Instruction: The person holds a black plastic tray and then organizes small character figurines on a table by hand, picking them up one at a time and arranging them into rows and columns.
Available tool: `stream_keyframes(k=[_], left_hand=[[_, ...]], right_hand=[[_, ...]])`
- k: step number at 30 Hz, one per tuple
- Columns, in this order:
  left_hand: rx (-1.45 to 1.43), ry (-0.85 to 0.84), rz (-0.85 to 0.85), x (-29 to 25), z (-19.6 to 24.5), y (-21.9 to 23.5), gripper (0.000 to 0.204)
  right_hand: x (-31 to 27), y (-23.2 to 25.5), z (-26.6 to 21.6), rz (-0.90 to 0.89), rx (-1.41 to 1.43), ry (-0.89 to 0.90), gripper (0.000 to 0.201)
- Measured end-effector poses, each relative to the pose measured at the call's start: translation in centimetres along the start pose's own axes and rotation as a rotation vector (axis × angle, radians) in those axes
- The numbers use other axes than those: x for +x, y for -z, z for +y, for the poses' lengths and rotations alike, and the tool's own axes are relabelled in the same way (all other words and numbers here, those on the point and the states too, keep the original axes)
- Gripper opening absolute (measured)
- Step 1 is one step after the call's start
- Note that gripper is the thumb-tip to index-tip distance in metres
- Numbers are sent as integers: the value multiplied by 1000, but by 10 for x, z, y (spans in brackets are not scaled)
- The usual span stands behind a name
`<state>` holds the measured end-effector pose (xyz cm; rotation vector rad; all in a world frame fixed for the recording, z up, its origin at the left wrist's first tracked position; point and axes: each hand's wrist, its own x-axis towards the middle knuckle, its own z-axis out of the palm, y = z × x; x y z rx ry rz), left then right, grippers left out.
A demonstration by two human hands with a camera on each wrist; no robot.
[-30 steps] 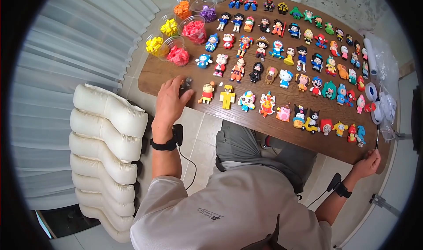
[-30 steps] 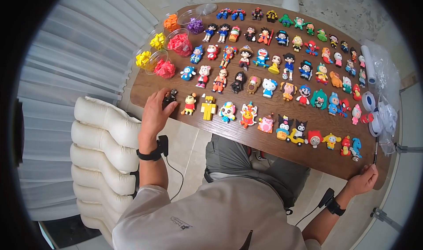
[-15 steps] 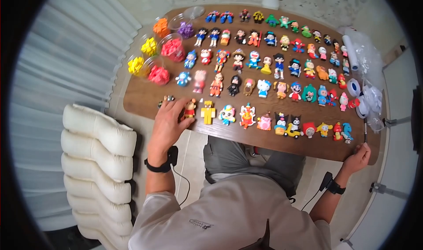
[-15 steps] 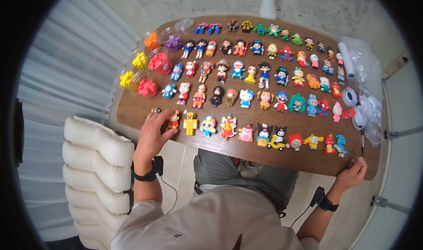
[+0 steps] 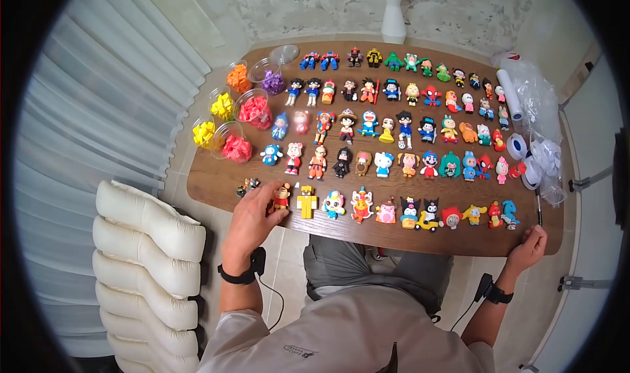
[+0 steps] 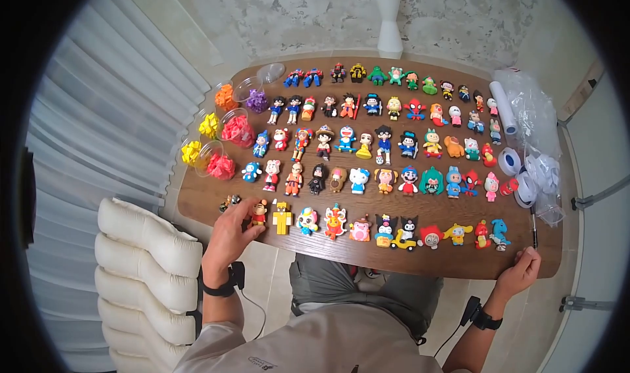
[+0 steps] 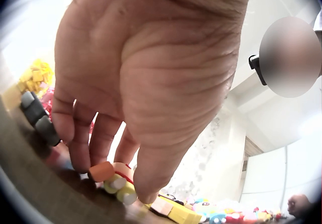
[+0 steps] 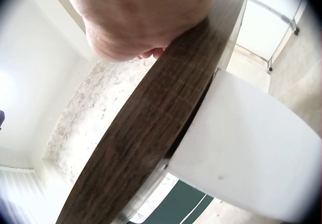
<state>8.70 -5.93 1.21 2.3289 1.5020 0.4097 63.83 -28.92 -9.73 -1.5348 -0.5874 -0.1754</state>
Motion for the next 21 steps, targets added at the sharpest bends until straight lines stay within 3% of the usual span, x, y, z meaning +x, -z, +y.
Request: stream_keyframes(k=[4, 21], left_hand=[[-33, 83, -19, -2, 4, 4, 59], [10, 20, 44, 2, 2, -6, 51]], right_hand=[[-1, 0, -2, 4, 2, -6, 22], [-6, -1, -2, 25, 55, 12, 12]])
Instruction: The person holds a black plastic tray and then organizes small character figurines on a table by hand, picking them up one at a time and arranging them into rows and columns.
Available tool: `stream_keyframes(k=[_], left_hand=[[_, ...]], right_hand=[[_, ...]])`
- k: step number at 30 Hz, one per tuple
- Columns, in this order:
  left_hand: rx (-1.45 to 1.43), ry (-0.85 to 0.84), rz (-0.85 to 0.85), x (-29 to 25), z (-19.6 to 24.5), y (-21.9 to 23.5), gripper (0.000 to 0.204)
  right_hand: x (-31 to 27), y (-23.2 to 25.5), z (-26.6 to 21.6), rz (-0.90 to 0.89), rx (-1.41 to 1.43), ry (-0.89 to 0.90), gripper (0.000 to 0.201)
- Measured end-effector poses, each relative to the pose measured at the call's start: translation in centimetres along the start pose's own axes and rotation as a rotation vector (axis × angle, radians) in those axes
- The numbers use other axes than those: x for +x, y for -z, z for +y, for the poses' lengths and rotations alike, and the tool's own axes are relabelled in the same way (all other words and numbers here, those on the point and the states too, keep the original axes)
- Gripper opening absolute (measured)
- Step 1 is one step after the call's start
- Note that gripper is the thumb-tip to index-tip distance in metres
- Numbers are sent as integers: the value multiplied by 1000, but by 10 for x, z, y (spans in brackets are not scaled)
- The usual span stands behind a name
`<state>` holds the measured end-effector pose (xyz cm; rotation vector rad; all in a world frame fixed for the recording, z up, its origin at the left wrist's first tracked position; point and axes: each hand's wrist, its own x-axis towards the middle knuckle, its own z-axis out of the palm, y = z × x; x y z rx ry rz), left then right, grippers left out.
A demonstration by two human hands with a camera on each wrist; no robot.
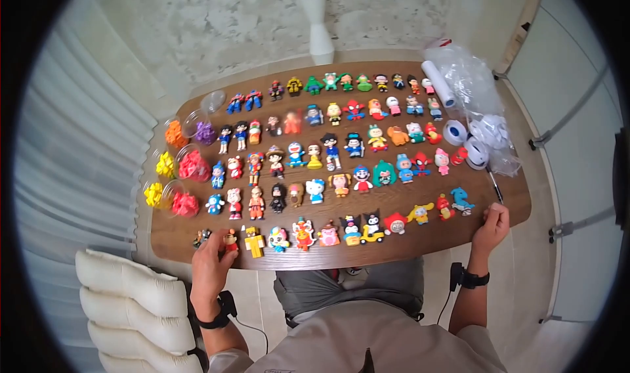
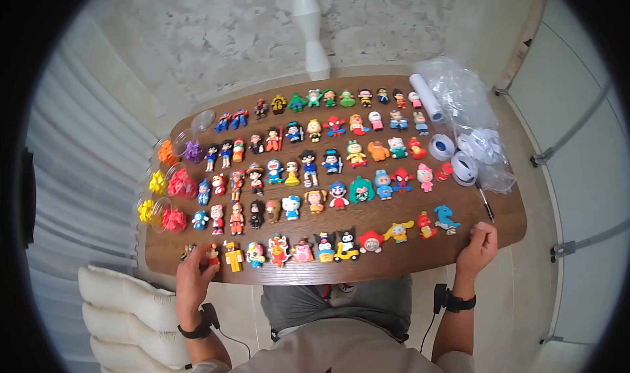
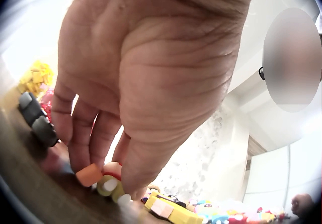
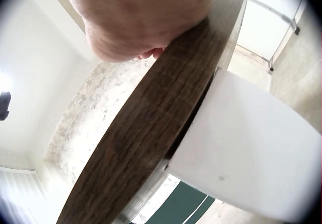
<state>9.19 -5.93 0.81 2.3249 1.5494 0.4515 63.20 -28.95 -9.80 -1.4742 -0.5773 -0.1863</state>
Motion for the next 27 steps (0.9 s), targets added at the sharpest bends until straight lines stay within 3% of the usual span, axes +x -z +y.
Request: stream_keyframes(k=[27], left_hand=[[122, 111, -87, 2, 31, 5, 56]], right_hand=[[-2, -4, -17, -9, 71, 7, 16]])
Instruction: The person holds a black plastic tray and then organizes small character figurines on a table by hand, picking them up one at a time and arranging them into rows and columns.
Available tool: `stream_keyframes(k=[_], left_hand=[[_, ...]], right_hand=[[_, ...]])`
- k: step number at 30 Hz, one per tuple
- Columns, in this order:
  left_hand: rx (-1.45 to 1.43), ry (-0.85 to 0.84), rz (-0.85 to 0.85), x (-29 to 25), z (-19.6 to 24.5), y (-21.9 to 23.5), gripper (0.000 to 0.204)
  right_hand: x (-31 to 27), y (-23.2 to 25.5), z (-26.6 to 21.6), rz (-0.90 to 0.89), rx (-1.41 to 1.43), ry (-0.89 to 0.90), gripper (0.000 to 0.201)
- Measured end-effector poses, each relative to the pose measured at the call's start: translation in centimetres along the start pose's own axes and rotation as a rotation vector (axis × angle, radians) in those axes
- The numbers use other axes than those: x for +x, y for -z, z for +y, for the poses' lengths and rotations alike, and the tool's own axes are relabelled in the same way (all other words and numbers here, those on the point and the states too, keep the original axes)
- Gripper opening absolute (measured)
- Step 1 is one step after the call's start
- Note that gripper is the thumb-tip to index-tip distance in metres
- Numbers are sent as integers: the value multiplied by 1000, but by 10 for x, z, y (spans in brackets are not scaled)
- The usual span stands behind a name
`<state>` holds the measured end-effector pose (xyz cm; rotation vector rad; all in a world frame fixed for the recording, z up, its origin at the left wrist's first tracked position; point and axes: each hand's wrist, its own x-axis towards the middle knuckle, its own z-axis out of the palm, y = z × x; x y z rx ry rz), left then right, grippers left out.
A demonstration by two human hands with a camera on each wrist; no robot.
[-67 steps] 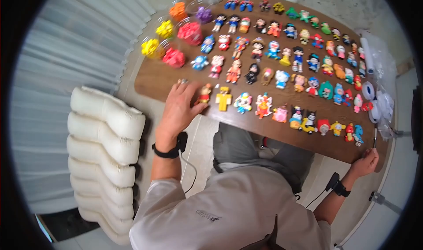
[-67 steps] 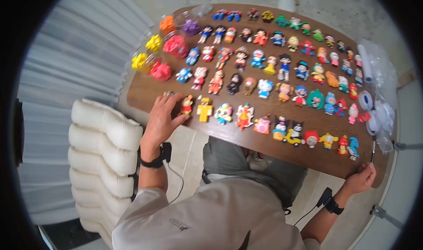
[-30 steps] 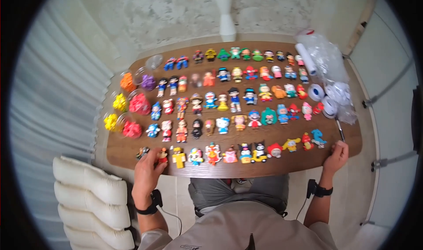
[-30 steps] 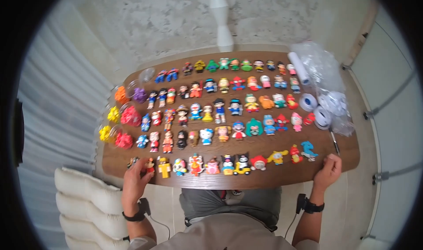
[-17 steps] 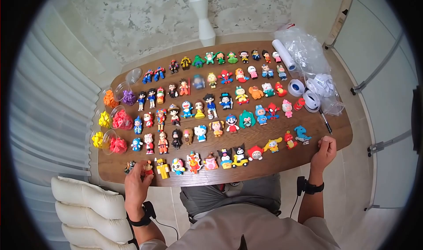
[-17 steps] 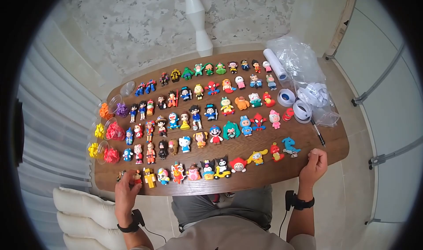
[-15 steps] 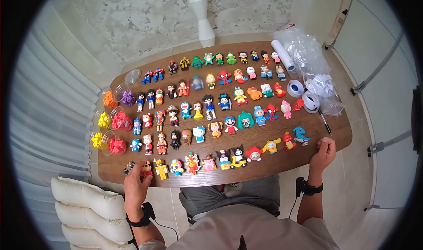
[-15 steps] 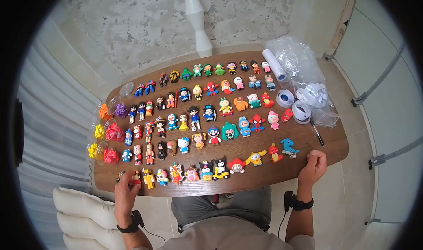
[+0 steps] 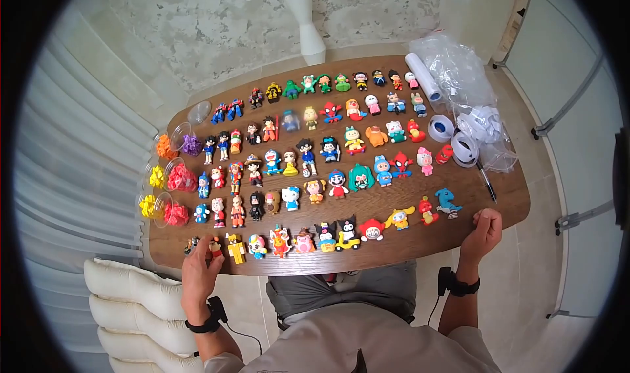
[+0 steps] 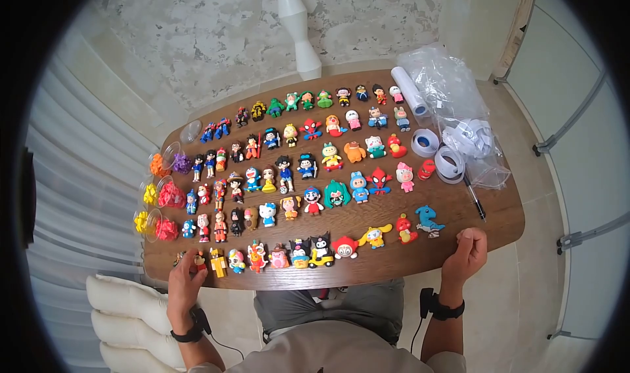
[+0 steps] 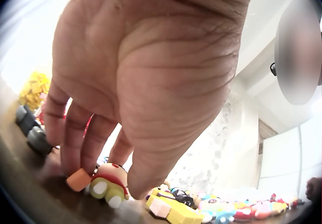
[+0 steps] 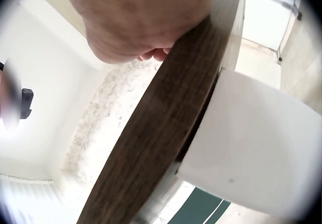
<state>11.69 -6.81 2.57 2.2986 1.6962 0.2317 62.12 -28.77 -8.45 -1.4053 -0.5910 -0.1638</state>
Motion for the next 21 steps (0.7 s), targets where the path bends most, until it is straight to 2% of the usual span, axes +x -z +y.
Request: stream_keyframes(k=[4, 13, 21], left_hand=[[29, -63, 70, 2, -3, -5, 57], [-25, -105, 41, 8, 5, -7, 46], [-58, -8, 6, 9, 6, -8, 47]], right_hand=[[0, 1, 1, 1, 18, 1, 16], [1, 1, -2, -17, 28, 6, 16], [0, 2, -1, -8, 38, -15, 16]])
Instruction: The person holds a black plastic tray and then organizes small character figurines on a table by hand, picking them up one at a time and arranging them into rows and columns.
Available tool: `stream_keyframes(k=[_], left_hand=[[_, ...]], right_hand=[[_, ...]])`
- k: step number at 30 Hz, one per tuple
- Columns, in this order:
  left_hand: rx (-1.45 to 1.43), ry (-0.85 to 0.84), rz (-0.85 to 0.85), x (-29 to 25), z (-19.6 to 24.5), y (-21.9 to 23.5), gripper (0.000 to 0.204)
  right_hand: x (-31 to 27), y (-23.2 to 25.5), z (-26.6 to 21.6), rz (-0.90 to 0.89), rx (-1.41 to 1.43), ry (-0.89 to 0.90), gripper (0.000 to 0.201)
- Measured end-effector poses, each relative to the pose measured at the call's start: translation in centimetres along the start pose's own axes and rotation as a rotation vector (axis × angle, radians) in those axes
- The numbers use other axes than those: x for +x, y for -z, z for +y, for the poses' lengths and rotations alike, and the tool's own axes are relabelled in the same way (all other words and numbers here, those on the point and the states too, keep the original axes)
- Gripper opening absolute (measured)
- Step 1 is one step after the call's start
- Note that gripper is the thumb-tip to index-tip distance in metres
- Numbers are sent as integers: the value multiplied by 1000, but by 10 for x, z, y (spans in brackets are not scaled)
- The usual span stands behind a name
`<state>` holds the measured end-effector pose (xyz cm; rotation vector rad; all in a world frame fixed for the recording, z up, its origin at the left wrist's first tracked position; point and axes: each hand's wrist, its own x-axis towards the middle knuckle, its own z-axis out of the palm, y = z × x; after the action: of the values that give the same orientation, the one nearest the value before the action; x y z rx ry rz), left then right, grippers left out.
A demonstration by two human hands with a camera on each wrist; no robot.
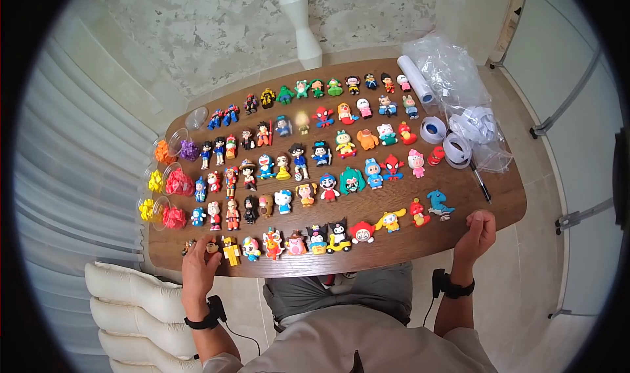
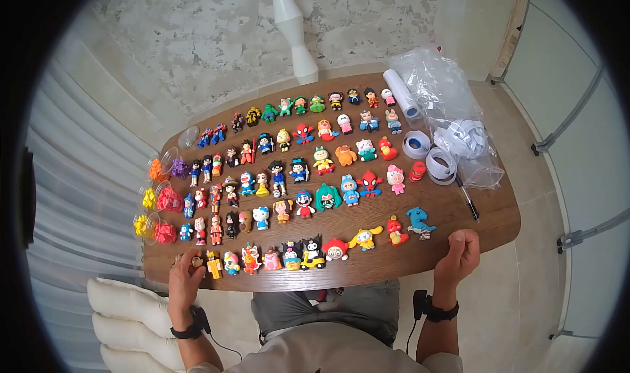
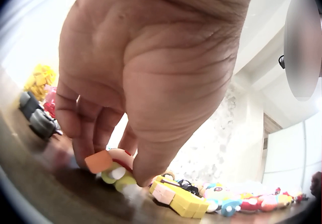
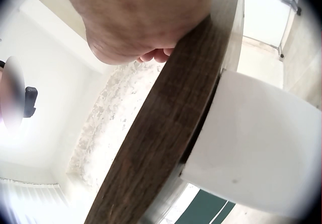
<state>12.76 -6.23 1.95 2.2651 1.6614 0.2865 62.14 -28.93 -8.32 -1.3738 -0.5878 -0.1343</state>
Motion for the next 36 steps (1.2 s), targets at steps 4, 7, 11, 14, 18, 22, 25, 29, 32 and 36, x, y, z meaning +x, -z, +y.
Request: stream_keyframes(k=[4, 7, 11, 14, 18, 22, 25, 29, 32, 36], left_hand=[[17, 13, -23, -3, 3, 2, 57], [2, -4, -61, -4, -5, 3, 64], [29, 5, -86, -8, -2, 7, 68], [17, 29, -73, -9, -7, 4, 70], [13, -43, 15, -11, -15, -2, 66], [-45, -55, 52, -14, -11, 1, 58], [-129, -95, 94, -16, -14, -3, 52], [-182, -94, 110, -16, -21, -8, 43], [-193, -64, 110, -18, -18, -8, 37], [-204, -75, 119, -17, -20, -8, 35]], right_hand=[[0, 1, -2, -6, -23, 2, 16], [0, -1, -2, -8, -15, -10, 16], [3, 2, -4, -33, -12, -17, 15], [14, 6, -15, -106, 3, -7, 15], [54, 1, -69, -290, -118, 95, 13], [111, -36, -134, -563, -198, 145, 14], [151, -90, -147, -743, -292, 164, 19], [190, -163, -136, -943, -468, 298, 25], [212, -218, -114, -1008, -693, 380, 28], [227, -292, -81, -1201, -895, 331, 26]])
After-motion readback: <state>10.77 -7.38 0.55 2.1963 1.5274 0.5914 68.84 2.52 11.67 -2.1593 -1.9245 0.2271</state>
